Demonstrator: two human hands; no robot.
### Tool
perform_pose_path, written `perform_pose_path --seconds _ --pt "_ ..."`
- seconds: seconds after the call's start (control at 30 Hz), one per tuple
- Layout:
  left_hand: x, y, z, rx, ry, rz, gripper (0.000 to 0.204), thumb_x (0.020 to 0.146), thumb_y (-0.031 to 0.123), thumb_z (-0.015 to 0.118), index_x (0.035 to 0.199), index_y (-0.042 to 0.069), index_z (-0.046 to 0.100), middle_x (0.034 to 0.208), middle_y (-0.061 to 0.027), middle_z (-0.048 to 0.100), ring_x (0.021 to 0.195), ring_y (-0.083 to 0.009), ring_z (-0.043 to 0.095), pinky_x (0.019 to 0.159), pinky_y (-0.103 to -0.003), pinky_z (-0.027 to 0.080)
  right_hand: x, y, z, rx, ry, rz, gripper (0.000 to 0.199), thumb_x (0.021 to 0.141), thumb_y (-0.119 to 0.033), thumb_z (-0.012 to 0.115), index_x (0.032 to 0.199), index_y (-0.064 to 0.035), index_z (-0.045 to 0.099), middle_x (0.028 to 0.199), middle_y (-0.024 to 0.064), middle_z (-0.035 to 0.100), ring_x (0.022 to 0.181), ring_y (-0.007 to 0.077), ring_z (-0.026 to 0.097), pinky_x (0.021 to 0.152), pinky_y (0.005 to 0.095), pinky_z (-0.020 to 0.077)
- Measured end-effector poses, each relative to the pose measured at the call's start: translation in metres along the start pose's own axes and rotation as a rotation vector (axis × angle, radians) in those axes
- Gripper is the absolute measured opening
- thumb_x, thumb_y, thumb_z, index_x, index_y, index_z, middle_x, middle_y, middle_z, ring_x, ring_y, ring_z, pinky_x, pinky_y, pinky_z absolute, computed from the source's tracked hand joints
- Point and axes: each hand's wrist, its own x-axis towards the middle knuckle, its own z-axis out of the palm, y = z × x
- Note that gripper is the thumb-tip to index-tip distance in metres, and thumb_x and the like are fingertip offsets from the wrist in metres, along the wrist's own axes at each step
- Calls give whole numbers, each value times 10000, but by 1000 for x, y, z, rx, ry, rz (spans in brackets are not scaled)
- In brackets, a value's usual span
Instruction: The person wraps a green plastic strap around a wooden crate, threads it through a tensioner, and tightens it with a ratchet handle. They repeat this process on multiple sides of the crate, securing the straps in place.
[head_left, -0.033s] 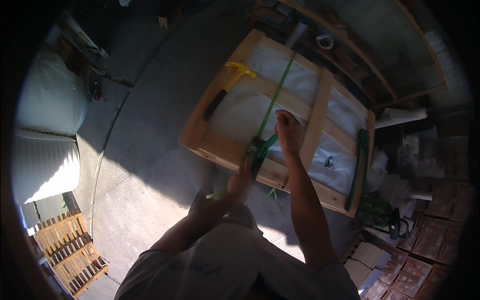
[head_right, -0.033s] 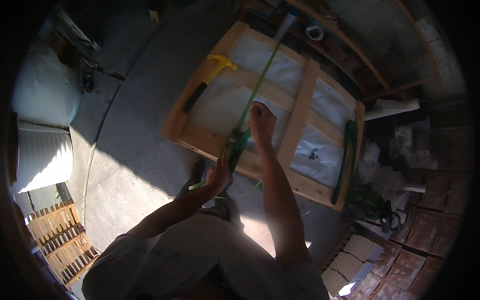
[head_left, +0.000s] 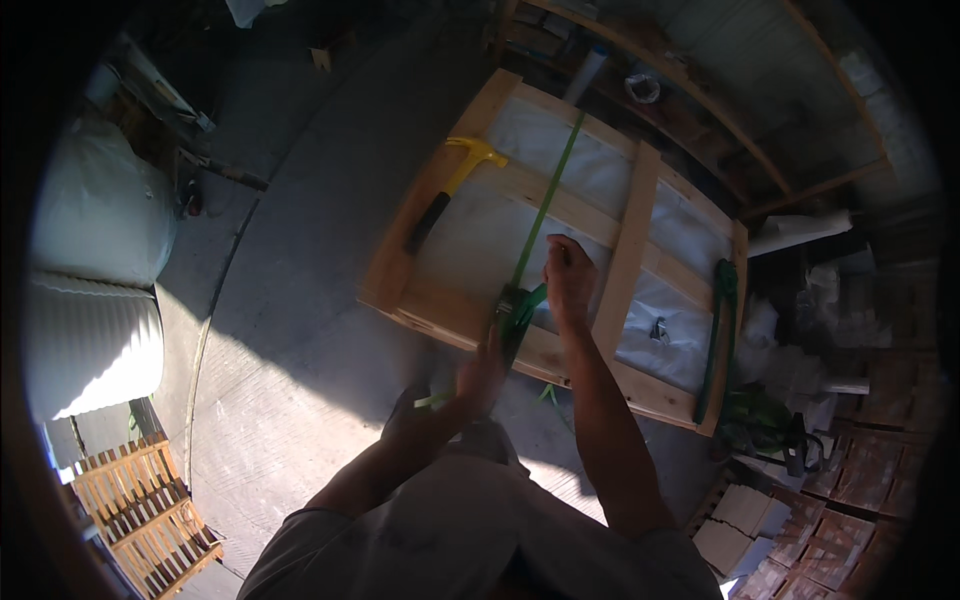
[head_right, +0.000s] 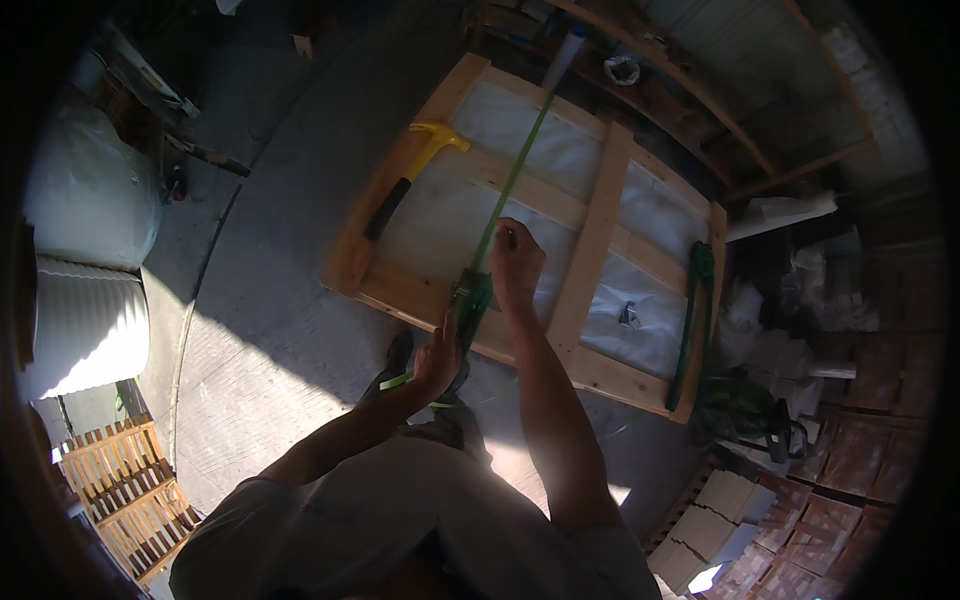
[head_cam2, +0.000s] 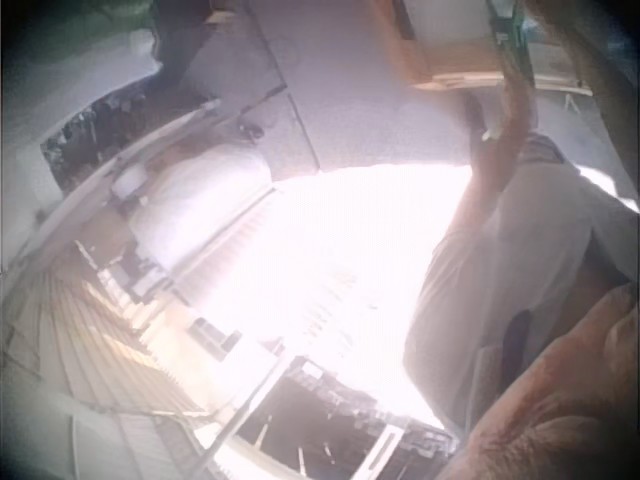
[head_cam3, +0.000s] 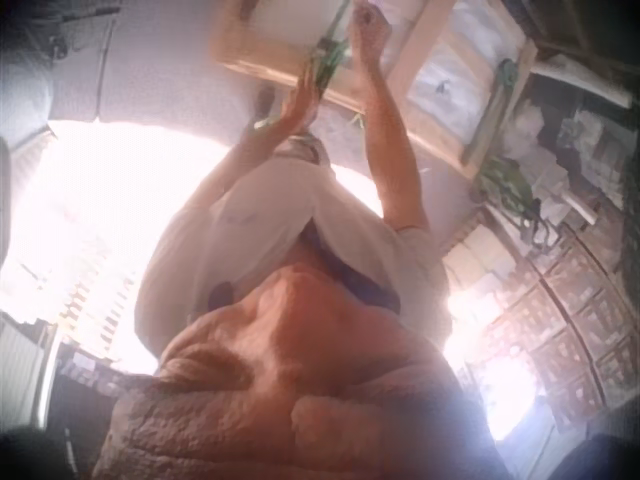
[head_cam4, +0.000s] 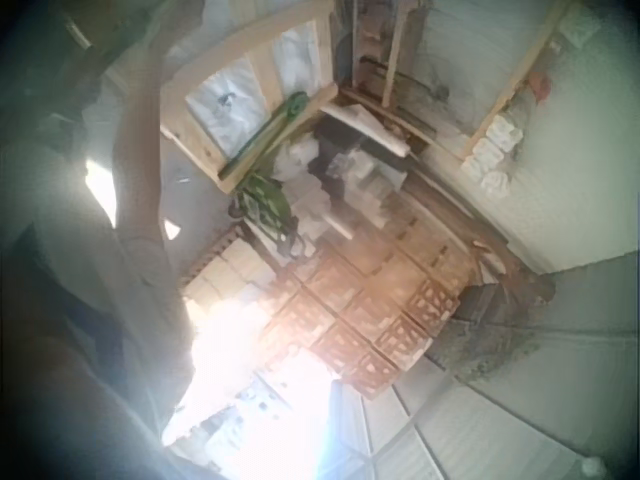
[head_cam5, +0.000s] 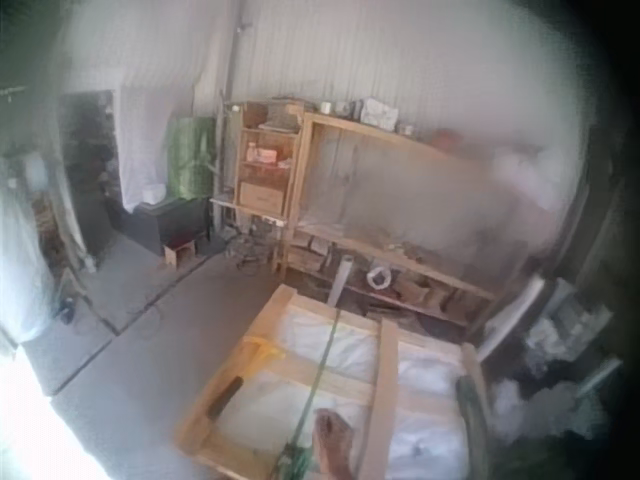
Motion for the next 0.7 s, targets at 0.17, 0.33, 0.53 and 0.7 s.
perform_pose_path --seconds 0.17,0.33,0.53,0.7 --pt "-11 -16 14 -429 180 -21 479 887 240 575 1287 47 396 1089 -284 566 678 -458 608 597 -541 491 -136 29 -3 -265 24 -515 169 881 -74 623 1045 -53 660 818 121 632 741 255 640 674 354 504" --pt "-1 -18 33 -281 81 -107 373 889 288 592 1104 -3 503 922 -293 621 762 -459 619 636 -527 489 -73 31 3 -77 94 -228 160 857 -50 597 1004 -38 660 686 131 608 628 198 607 613 329 480" --pt "-2 -8 26 -387 42 -240 380 909 367 557 1072 23 558 830 -227 654 849 -434 630 680 -504 499 -5 17 6 9 149 -25 172 925 -104 539 1017 -37 668 661 96 597 576 129 537 564 273 440" --pt "-6 -15 21 -452 197 125 405 920 400 525 1066 27 578 887 -222 662 882 -433 629 686 -505 488 -131 17 -10 -202 15 -419 170 893 -87 603 1054 -72 657 755 150 641 688 267 664 622 347 518"
